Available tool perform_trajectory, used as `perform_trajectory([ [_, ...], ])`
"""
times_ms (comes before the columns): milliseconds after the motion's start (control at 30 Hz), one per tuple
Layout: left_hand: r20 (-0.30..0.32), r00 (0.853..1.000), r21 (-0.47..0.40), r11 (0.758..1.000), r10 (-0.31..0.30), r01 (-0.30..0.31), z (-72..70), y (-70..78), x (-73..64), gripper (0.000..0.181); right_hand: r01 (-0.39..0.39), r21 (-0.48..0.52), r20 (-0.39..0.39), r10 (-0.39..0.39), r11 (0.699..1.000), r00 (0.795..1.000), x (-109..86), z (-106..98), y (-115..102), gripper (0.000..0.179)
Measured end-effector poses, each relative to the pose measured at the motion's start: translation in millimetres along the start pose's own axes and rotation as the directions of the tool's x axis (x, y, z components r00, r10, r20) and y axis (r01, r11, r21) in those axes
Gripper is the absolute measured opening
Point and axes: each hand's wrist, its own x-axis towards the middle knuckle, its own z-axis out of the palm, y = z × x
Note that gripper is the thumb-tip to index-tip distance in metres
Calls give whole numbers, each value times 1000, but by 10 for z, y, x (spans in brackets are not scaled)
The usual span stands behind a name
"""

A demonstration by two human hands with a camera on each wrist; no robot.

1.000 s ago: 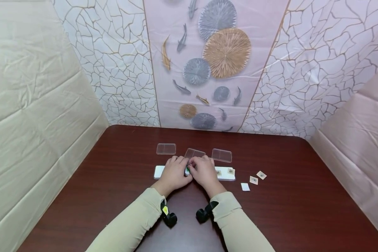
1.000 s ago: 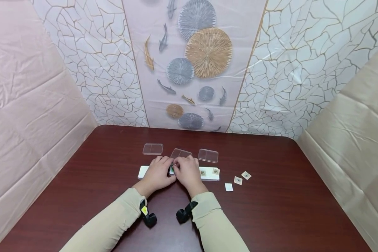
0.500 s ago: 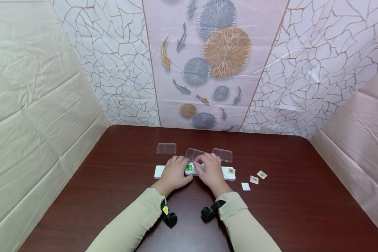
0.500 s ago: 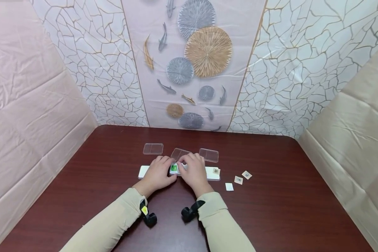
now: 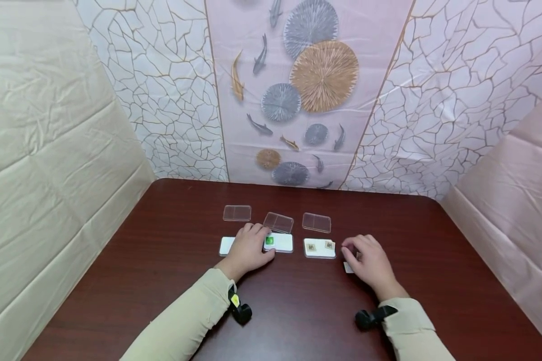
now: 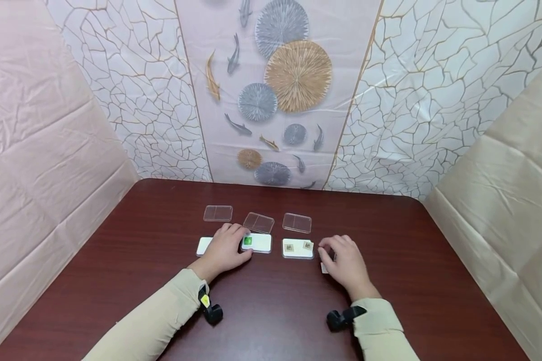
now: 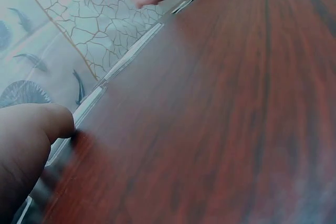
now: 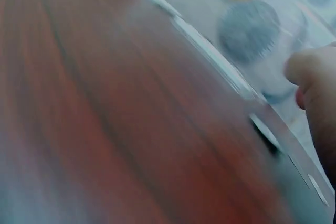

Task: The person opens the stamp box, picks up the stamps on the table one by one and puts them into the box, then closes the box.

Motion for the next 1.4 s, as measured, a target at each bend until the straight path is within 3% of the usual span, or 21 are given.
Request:
perform_trajectory([
  [233, 3, 1000, -2, 1000, -4, 4, -17, 10, -10, 49, 13, 23, 198, -18, 1000, 980, -194, -220, 110, 22],
  [400, 10, 1000, 0, 1000, -6, 6, -17, 15, -10, 49, 48, 21, 264, -52, 999, 963, -206, -245, 119, 25],
  [900, 11, 1000, -14, 1000, -3, 3, -11, 12, -19, 49, -42, 7, 258, 39, 999, 965, -196, -210, 89, 17],
  [1400, 4, 1000, -25, 1000, -7, 7, 9, 0, -16, 49, -65, 107, 116, 52, 992, 992, -193, -141, 81, 27],
])
